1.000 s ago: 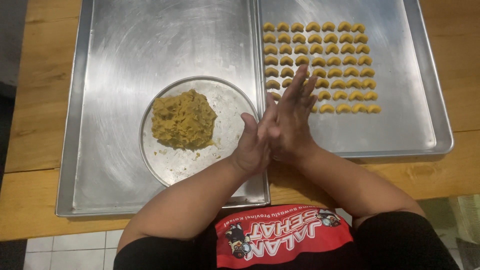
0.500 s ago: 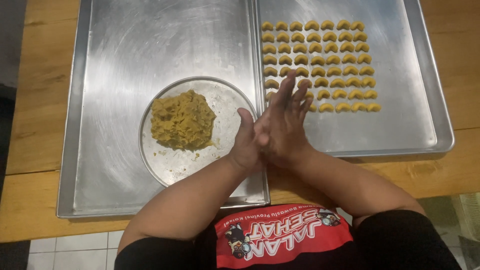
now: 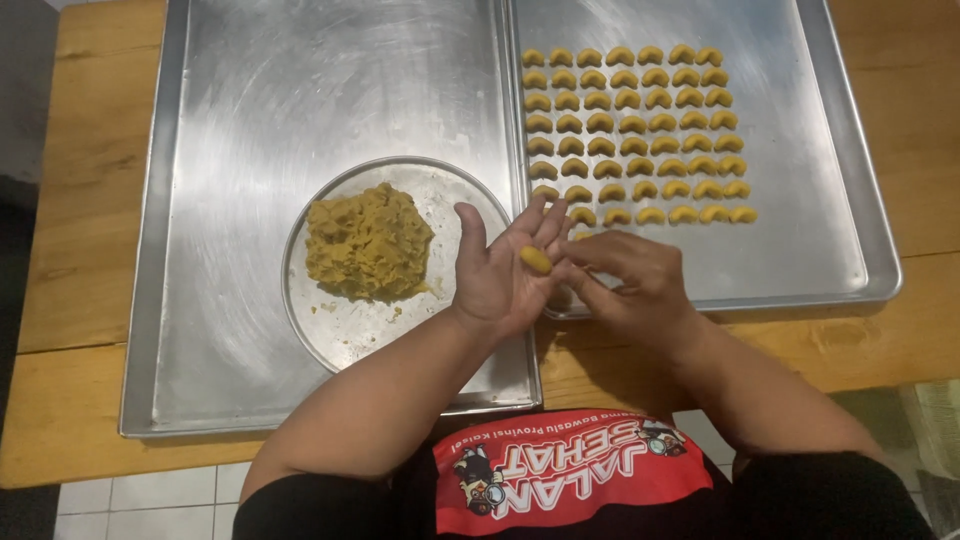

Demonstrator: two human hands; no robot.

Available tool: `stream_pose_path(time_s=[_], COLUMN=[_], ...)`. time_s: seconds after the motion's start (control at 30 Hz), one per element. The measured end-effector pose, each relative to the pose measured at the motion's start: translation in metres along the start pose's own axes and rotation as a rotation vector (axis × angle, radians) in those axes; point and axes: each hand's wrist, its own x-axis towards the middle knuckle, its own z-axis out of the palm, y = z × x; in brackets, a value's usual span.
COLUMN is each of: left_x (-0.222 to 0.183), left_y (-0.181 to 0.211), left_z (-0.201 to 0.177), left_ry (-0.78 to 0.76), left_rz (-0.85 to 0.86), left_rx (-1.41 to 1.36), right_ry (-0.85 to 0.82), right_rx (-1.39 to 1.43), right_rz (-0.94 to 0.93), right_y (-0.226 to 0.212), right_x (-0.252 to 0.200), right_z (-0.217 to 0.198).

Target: The person is manually shaping dough into crescent-shaped cookies by pinching off small pieces, rolling them into balls, and curving them before placing them on a baking tray.

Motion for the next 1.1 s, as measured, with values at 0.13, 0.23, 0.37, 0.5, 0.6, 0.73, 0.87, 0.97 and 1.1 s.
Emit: stream_pose_path(time_s=[0.13,0.23,0.37,0.5,0.6,0.73,0.87,0.97,1.1], left_x=[-0.01,-0.014,-0.013,-0.022,-0.017,-0.02,-0.026,-0.029,-0.03], left_y=[-0.001,-0.006,-0.008,0.006,-0.005,-0.008,-0.016,-0.019,-0.014], left_z=[0.026,0.031,0.026,0.05,0.033,0.033,0.035,0.04,0.049], left_ry=[-0.008,-0.024,-0.073,-0.075,-0.137,-0.142,-0.129,-0.12,-0.12], left_rz=[0.022,0.027,0.044,-0.006,0.006,0.015,0.112,0.131,0.1], left_rx=[0.11,0.138,0.262,0.694,0.759,0.901,0.987,1.031,1.0], right_ry=[0.011,0.039,0.035,-0.103,-0.076,0.004,0.057,0.071,0.075], right_rx=[0.05,0.053,0.079,0.159,0.142,0.149,0.131,0.136,0.148], right_rz=[0.033,0.021,0.019,0.067,0.094,0.141,0.186,0.2,0.222], right_y=[-0.007,-0.008,-0.021,-0.018,-0.016,-0.016,-0.017,-0.012,0.001], right_x=[-0.019,-0.023,-0.015,-0.015,-0.02,-0.024,-0.027,-0.031,-0.036], right_z=[0.007,0.013,0.001,-0.011,-0.011,-0.011,-0.008,-0.006,-0.012])
